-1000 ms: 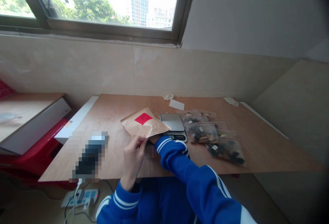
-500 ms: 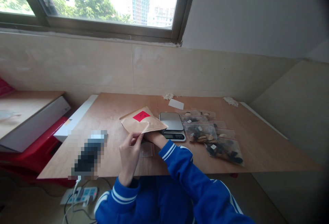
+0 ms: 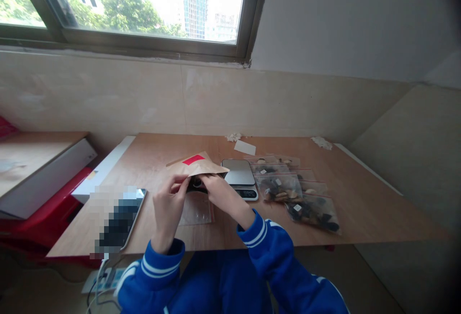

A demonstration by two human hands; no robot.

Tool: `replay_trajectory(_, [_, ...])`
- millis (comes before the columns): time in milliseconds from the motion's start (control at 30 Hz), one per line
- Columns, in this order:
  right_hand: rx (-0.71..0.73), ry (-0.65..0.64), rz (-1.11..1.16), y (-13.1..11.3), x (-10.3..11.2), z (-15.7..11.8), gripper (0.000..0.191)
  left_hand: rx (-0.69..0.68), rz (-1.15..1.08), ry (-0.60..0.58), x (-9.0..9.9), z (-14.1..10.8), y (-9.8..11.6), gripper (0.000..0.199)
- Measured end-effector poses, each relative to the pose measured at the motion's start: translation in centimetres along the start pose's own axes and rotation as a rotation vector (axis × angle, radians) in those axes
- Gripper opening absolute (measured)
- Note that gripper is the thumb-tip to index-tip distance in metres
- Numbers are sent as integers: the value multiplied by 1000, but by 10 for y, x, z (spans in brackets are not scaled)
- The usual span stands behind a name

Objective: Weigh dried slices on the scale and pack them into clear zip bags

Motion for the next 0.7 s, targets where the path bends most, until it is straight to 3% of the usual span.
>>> replay_trajectory(200, [8, 149, 8, 8, 10, -11, 46, 19, -23, -82, -6, 11, 5, 19])
replay_trajectory(500, [-71, 490, 294, 29, 27, -19, 43, -54, -30, -119, -17, 26, 18, 18])
replay_trajectory(700, [-137, 626, 544, 44, 41, -20, 18, -76, -19, -108, -24, 40, 23, 19])
Point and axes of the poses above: each hand's wrist, its own z-axis towards the middle knuckle, its own x-axis out of the back of the hand, y = z × x, the point moved 7 cm from there along z, towards the middle knuckle, and after that the axes turned 7 degrees about -z, right-handed, at the moved point
